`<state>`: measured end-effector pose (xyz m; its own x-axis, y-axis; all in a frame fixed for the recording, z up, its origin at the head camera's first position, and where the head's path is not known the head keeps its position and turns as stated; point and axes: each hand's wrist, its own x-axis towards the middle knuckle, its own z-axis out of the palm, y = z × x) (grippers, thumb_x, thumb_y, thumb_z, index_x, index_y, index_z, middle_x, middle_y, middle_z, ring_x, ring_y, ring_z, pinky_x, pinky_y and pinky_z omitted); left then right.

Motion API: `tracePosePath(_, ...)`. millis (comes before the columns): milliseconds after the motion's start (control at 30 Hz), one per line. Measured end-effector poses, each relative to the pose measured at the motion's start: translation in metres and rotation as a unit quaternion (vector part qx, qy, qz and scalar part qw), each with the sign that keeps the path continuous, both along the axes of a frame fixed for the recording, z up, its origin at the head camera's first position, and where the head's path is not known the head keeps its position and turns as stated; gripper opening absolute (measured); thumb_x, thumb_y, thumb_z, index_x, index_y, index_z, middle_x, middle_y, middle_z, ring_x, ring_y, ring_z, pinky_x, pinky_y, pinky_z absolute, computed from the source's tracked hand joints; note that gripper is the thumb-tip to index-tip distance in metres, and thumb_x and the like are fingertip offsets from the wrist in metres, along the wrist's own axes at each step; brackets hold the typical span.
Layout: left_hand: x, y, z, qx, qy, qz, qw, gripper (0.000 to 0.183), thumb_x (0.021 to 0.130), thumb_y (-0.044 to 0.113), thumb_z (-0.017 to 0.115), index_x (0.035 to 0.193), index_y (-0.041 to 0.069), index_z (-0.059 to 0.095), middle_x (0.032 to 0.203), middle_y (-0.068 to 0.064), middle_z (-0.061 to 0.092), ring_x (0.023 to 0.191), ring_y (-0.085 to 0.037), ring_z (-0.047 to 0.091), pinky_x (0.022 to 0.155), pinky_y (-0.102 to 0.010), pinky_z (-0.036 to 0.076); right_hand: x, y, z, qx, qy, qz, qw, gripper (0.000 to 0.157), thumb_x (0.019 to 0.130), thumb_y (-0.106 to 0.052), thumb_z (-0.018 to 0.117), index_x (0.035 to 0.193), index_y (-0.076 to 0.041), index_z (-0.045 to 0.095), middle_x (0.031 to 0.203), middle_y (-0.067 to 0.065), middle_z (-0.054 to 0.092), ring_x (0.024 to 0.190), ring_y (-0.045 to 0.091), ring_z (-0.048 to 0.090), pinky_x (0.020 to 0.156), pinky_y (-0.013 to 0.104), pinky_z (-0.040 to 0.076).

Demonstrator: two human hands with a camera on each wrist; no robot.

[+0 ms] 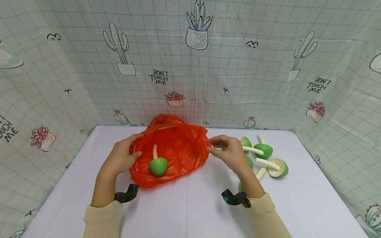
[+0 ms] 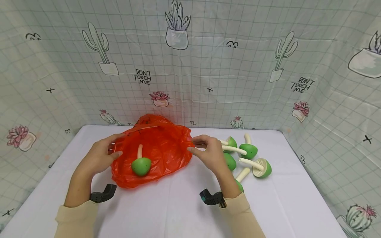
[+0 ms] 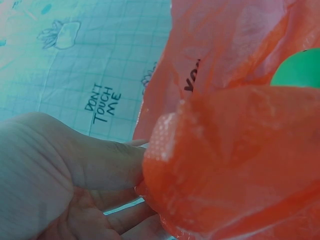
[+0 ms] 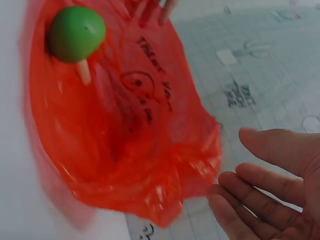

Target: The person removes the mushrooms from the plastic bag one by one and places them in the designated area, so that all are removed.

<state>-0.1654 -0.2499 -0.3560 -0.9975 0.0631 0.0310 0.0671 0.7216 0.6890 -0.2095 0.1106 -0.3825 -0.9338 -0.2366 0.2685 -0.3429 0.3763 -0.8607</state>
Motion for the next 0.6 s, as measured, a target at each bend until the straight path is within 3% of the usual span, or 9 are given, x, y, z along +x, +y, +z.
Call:
tracePosePath(167, 0.001, -0.001, 0.001, 0.001, 0.003, 0.000, 1.0000, 0.062, 0.100, -0.001, 0.064, 0.158, 0.003, 0.044, 0.154, -0.029, 0.048, 0.137, -0.049, 0.048, 0.101, -0.063, 0.052, 0.003, -0.024, -0.004, 0.009, 0.008, 0.028, 1.000, 0.030, 0.089, -0.007, 0.083, 0.117, 0.003, 0.074, 0.114, 0.015, 0.075, 0.109, 0.038, 0.072, 0.096, 0.052, 0.059)
tracePosePath(600, 0.002, -0.003, 0.001, 0.000, 0.011, -0.002, 0.9999, 0.061, 0.099, -0.003, 0.064, 0.157, 0.003, 0.045, 0.153, -0.028, 0.049, 0.136, -0.049, 0.050, 0.102, -0.063, 0.052, 0.002, -0.077, -0.013, 0.015, 0.000, 0.076, 0.997, 0.037, 0.087, -0.011, 0.087, 0.119, 0.001, 0.074, 0.114, 0.011, 0.076, 0.102, 0.029, 0.074, 0.094, 0.049, 0.061)
